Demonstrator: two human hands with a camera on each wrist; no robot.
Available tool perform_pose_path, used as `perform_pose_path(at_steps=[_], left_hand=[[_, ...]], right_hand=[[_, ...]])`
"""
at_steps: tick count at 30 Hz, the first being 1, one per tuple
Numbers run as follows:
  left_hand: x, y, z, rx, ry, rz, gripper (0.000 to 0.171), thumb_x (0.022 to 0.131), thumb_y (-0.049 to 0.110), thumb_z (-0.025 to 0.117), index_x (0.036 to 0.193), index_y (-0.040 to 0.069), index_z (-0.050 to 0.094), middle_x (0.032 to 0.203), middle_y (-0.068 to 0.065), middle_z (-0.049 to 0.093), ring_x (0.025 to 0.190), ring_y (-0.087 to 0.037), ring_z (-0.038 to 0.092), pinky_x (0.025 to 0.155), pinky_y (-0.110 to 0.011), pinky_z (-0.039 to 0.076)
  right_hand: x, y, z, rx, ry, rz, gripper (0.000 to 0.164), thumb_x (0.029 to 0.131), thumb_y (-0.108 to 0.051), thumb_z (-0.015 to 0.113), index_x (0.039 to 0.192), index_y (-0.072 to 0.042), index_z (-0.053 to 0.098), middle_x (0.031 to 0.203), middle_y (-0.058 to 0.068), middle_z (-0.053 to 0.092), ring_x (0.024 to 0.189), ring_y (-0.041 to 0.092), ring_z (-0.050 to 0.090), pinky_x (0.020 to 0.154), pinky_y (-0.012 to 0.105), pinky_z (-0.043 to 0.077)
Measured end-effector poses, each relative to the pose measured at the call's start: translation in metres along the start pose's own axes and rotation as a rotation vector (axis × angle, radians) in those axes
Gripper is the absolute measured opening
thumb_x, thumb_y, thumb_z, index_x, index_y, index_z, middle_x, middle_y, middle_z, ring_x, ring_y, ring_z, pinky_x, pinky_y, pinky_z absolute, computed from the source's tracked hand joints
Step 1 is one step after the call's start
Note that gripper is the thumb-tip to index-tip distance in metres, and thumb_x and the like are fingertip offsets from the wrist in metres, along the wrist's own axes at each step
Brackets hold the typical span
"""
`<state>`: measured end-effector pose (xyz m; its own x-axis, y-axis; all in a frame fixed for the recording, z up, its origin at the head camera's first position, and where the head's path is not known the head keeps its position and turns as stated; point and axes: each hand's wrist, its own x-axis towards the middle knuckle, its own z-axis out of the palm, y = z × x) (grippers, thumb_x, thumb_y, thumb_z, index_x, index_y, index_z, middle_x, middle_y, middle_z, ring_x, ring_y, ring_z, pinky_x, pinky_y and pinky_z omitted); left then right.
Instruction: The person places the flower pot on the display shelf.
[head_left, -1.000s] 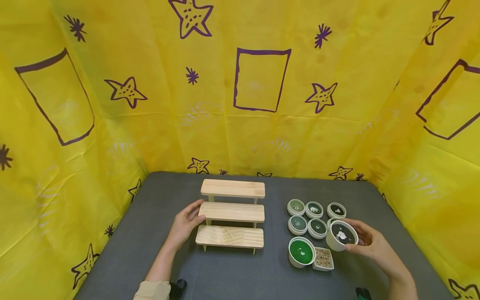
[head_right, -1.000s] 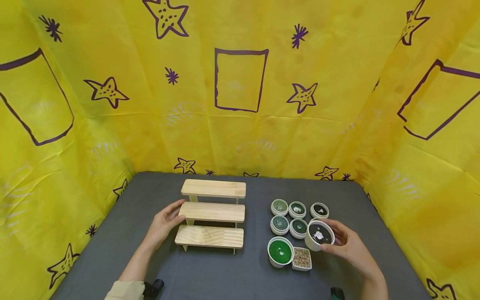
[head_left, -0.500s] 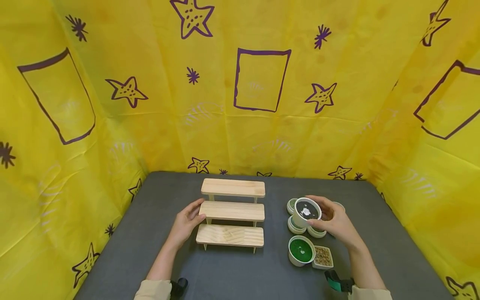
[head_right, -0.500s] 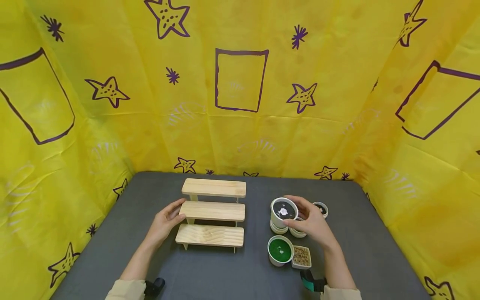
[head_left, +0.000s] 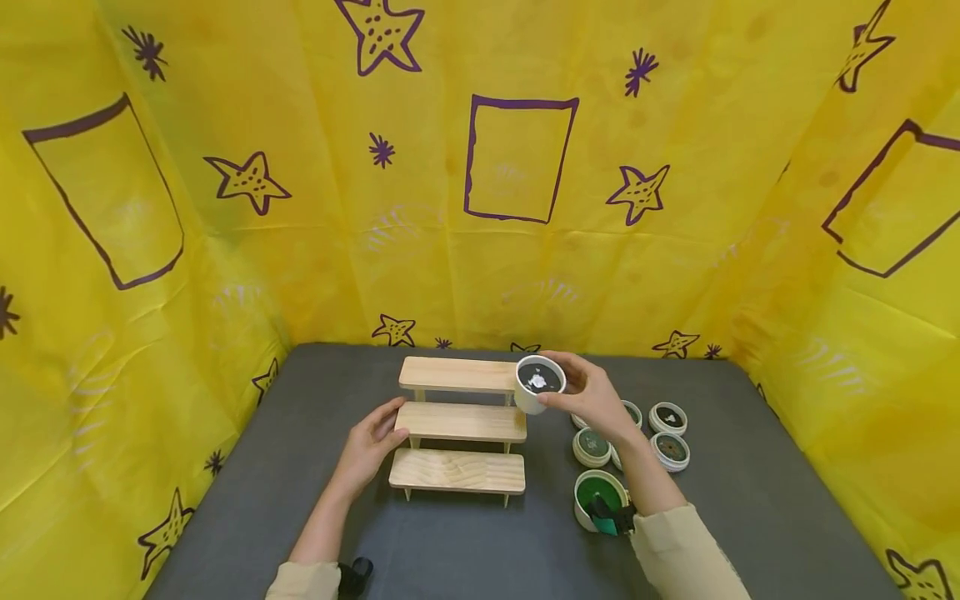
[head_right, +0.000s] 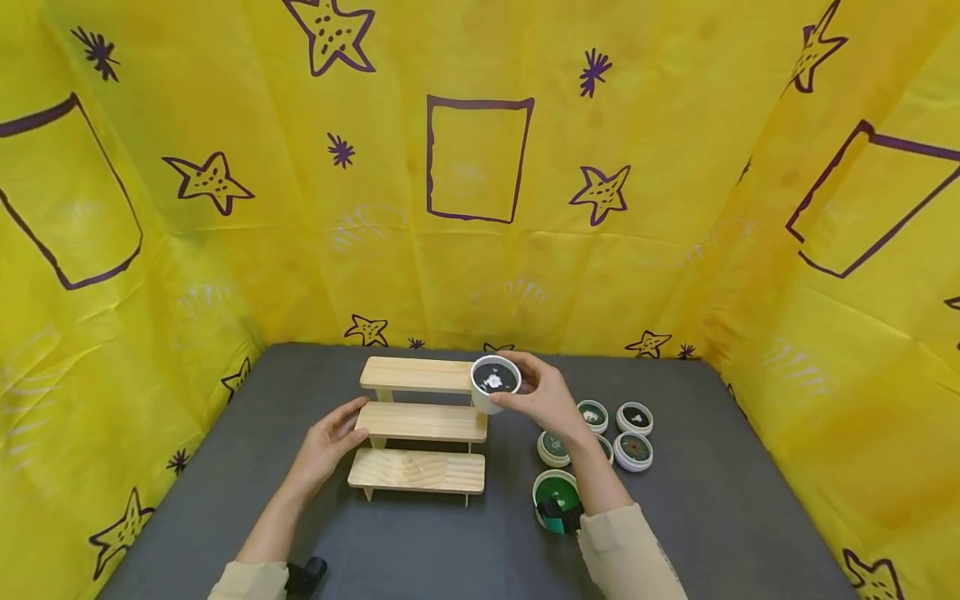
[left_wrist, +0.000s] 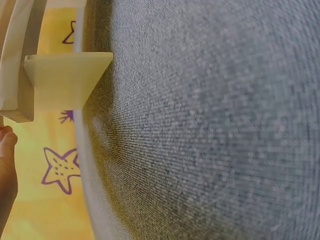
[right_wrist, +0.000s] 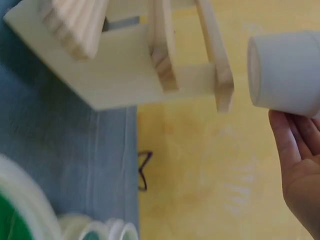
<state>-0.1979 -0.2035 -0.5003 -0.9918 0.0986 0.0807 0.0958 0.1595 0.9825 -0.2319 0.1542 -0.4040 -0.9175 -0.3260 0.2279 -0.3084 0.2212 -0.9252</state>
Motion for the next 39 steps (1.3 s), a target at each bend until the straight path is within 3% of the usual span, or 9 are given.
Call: perform_pose_path(at_steps=[10, 27, 39], left_hand=[[0.001, 0.002, 0.000, 0.005, -0.007, -0.002, 0.060, 0.095, 0.010, 0.064, 0.148, -0.002, 0.039, 0.157, -0.024, 0.035, 0.145, -0.037, 0.035, 0.097, -0.013, 0.048], [0.004, 0.000, -0.001, 0.009, -0.010, -0.012, 0.061, 0.095, 0.014, 0.064, 0.149, 0.000, 0.039, 0.158, -0.023, 0.035, 0.146, -0.034, 0.034, 0.096, -0.010, 0.046], [0.003, -0.001, 0.000, -0.004, -0.008, -0.016, 0.060, 0.095, 0.011, 0.064, 0.149, 0.000, 0.039, 0.158, -0.022, 0.035, 0.146, -0.032, 0.034, 0.096, -0.009, 0.046]], right_hand=[[0.045, -0.013, 0.045, 0.052, -0.015, 0.051, 0.061, 0.083, -0.012, 0.078, 0.139, -0.011, 0.055, 0.132, 0.018, 0.063, 0.109, 0.022, 0.065, 0.085, 0.023, 0.054], [0.085, -0.031, 0.105, 0.080, -0.045, 0.055, 0.062, 0.081, -0.021, 0.080, 0.138, -0.014, 0.056, 0.130, 0.009, 0.065, 0.110, 0.023, 0.066, 0.084, 0.027, 0.056], [0.101, -0.025, 0.129, 0.020, 0.031, 0.066, 0.071, 0.080, -0.029, 0.083, 0.141, -0.009, 0.053, 0.128, 0.010, 0.067, 0.111, 0.025, 0.066, 0.092, 0.034, 0.056]])
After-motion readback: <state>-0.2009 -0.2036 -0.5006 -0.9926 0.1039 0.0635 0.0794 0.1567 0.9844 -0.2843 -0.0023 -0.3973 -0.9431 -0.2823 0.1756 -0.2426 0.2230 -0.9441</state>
